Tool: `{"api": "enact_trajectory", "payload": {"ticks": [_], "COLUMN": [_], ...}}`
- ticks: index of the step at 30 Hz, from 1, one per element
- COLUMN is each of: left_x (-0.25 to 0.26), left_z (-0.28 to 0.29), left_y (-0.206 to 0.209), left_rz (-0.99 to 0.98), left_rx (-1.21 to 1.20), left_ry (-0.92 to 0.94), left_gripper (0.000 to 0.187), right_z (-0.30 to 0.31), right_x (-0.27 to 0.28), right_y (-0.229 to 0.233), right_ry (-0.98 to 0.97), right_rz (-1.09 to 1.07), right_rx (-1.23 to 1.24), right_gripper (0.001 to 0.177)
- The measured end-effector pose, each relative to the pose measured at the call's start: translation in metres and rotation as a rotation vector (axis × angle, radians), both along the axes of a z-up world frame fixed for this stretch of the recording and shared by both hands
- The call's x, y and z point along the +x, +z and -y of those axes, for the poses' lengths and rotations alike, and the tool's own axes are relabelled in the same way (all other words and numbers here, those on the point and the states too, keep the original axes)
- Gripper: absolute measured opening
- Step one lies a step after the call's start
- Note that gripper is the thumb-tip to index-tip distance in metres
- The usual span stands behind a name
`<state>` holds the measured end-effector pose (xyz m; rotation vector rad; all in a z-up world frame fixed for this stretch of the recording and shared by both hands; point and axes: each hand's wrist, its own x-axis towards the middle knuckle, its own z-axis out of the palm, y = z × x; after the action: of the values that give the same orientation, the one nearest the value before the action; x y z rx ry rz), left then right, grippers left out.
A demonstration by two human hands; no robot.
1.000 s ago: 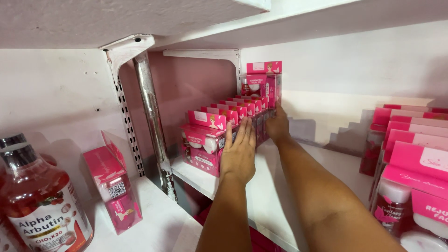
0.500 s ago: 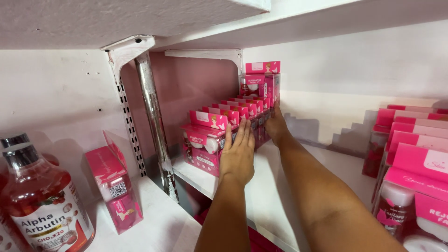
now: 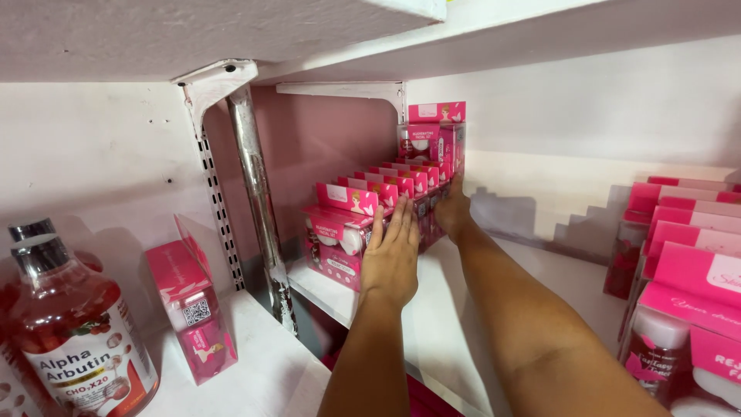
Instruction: The person cleans rigid facial set boxes by wiping them with a cloth, then places them onto a retail shelf, aligning them with other boxes.
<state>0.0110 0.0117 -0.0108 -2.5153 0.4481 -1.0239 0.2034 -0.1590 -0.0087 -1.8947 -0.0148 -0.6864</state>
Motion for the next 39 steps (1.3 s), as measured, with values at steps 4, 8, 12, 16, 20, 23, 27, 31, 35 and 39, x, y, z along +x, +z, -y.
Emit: {"api": "enact_trajectory", "payload": {"ticks": [4, 8, 12, 16, 20, 23, 27, 31, 35, 39], "left_x": [-0.001, -0.002, -0.006, -0.009, -0.005, -0.003, -0.003, -0.021, -0.047, -0.072], "left_z": [0.001, 0.001, 0.001, 0.001, 0.000, -0.001, -0.009, -0.019, -0.028, -0.030], "left_y": [0.001, 0.001, 0.004, 0.009, 0.015, 0.017, 0.019, 0.029, 0.035, 0.038], "left_rz": [0.005, -0.004, -0.016, -0.011, 0.092, 0.147, 0.193, 0.234, 0.198, 0.188], "left_rx": [-0.006, -0.002, -0.003, 0.002, -0.143, -0.239, -0.360, -0.327, -0.512, -0.630], "left_ry": [0.004, 0.002, -0.002, 0.031, -0.010, -0.035, -0.054, 0.065, -0.041, -0.092], "left_gripper": [0.071, 0.072, 0.074, 0.075, 0.076, 0.071, 0.068, 0.073, 0.070, 0.066], "right_z": [-0.002, 0.001, 0.015, -0.021, -0.050, -0.052, -0.068, -0.074, -0.071, -0.068], "right_x": [-0.007, 0.011, 0.066, -0.038, -0.108, -0.076, -0.117, -0.171, -0.195, -0.230], "right_y": [0.005, -0.002, -0.029, 0.018, 0.043, 0.031, 0.037, 0.042, 0.038, 0.042], "right_ry": [-0.008, -0.019, -0.054, -0.126, -0.212, -0.328, -0.365, -0.272, -0.287, -0.333], "right_rz": [0.013, -0.077, 0.052, 0.061, 0.076, 0.246, 0.449, 0.486, 0.460, 0.486], "right_rx": [-0.078, -0.080, -0.132, -0.096, 0.035, -0.063, -0.373, -0.497, -0.609, -0.650], "right_gripper": [0.073, 0.076, 0.077, 0.072, 0.061, 0.066, 0.066, 0.064, 0.066, 0.071]}}
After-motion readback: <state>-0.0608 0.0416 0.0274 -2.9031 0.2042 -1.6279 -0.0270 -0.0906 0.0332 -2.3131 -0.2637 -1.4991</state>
